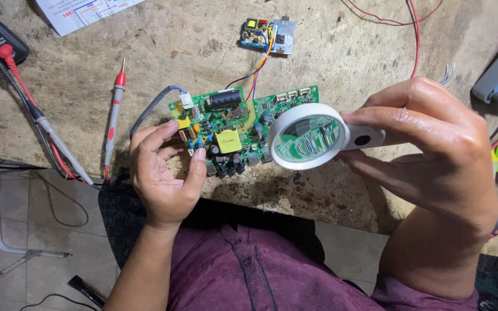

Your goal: The person is diagnosing a circuit board by inspecting components, flipping the board to see both sides, and using a magnifying glass for detailed observation.

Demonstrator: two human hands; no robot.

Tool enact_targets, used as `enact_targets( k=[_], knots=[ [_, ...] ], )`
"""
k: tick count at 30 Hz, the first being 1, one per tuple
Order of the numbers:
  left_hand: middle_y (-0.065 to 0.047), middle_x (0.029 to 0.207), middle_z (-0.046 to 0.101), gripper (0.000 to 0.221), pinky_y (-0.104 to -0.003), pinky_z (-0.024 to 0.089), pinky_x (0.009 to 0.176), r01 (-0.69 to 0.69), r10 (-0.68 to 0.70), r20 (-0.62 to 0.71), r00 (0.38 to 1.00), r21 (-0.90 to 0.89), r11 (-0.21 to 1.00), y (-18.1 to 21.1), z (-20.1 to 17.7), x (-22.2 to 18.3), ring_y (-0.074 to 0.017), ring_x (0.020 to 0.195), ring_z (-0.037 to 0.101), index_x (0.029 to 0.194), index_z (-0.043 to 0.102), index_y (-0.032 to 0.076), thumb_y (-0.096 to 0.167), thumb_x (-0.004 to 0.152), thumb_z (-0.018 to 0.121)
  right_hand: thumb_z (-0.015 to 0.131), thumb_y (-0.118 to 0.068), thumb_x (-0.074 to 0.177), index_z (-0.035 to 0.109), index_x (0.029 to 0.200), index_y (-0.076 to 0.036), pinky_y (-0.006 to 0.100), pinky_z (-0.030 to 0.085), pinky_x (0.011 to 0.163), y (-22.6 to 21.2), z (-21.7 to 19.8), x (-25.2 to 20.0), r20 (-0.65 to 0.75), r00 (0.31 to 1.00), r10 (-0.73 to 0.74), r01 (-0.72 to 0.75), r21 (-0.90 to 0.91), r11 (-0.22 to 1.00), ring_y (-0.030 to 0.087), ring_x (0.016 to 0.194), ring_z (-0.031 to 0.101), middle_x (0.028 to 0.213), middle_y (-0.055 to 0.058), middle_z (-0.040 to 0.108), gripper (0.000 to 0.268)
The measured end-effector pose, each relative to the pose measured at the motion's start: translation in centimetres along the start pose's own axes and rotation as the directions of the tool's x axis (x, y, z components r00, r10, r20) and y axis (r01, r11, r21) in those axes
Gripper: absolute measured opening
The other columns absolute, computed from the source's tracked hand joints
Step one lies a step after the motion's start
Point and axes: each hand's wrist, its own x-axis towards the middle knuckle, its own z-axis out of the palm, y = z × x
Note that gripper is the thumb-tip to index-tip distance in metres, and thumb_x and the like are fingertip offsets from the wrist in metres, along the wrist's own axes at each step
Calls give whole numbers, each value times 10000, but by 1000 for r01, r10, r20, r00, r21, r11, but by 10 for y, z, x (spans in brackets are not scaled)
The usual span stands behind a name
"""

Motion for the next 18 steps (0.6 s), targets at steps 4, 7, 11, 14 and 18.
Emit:
enact_targets(
  k=[4, 7, 11, 14, 18],
  knots=[
    [-207, 1243, 510, 434, -340, 658, 873, -10, 10, -1, 1000, 9, 1000, 0, 0, 0, -278, 1117, 630, 1305, 536, -11, 27, 909, 710, 881, -110, 923, 742, 1125, 31, 347, 483, 738, 0, 0, 1, -2, 1000, -12, 12, 17, 1000, 260, 854, 589, 1002, 164, 640, 283],
    [-199, 1239, 509, 437, -338, 655, 872, 0, 0, -2, 1000, 11, 1000, 0, 0, 0, -275, 1127, 627, 1306, 538, -2, 32, 906, 710, 894, -111, 925, 752, 1123, 20, 363, 459, 793, 0, -1, 0, -8, 1000, -4, 4, 1, 1000, 258, 854, 592, 1001, 149, 644, 277],
    [-202, 1241, 509, 431, -332, 654, 864, -4, 4, -3, 1000, -1, 1000, 0, 0, 1, -275, 1126, 632, 1302, 541, -10, 30, 908, 712, 896, -77, 926, 747, 1165, 61, 363, 489, 777, 7, -6, -3, 3, 998, 56, -56, -4, 998, 274, 887, 611, 1058, 197, 664, 314],
    [-205, 1238, 510, 424, -334, 654, 868, -16, 16, -3, 1000, -7, 1000, 0, 0, 2, -277, 1131, 631, 1302, 546, -19, 35, 914, 708, 913, -40, 953, 752, 1228, 113, 388, 498, 843, 25, -9, -9, -29, 984, 175, -176, -50, 983, 309, 1006, 635, 1143, 240, 683, 353],
    [-212, 1213, 539, 394, -320, 648, 836, -33, 33, -10, 999, 5, 999, 6, 0, 6, -275, 1085, 653, 1268, 573, -43, 40, 907, 706, 925, -150, 933, 762, 1234, 38, 355, 459, 811, 72, -4, -18, -14, 949, 314, -313, -159, 936, 254, 977, 623, 1105, 163, 696, 391]
  ],
)
